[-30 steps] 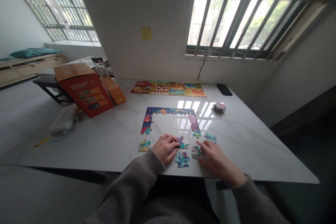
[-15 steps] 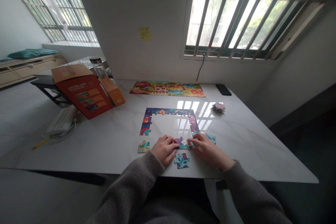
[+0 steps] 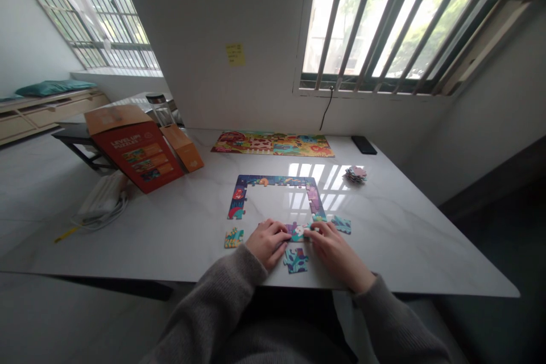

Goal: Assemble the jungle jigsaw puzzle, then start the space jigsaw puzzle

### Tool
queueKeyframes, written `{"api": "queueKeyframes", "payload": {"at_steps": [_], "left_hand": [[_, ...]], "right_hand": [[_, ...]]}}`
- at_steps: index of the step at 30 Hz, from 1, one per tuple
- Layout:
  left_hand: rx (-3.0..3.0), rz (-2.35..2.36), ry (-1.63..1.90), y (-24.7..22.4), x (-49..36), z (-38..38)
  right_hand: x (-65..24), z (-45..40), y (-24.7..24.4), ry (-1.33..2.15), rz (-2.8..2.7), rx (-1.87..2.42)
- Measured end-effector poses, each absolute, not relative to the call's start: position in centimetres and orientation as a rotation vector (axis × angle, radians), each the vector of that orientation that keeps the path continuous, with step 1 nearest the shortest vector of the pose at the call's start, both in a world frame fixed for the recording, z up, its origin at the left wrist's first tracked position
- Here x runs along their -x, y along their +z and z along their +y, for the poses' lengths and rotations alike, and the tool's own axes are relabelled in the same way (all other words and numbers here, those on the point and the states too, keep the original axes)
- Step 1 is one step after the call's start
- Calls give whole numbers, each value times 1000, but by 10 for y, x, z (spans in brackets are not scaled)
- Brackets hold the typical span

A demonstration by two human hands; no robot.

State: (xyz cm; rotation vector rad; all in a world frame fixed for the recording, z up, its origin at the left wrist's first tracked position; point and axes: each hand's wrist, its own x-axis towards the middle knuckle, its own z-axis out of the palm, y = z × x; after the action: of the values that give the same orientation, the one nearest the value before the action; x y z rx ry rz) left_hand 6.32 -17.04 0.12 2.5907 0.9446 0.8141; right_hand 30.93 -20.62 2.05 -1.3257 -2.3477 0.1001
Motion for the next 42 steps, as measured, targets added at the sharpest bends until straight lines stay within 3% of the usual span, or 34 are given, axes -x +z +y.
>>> {"api": "queueKeyframes", "payload": {"at_steps": [9,21,28,35,42], "left_hand": [[-2622,1080,809,6,-57,-180],[-2620,1075,840,2,-55,-179],[-2654,1064,816,4,-55,-178],[-2639,1056,863,3,-56,-179],[-2448,1220,1318,18,-30,-176]], "right_hand": [[-294,-230,4,124,-2257,1299],[-322,-231,15,511,-1742,1313],[-283,-245,17,293,-2192,1385],[-312,-236,14,324,-2027,1381],[-378,-211,2,-41,-1874,1518]]}}
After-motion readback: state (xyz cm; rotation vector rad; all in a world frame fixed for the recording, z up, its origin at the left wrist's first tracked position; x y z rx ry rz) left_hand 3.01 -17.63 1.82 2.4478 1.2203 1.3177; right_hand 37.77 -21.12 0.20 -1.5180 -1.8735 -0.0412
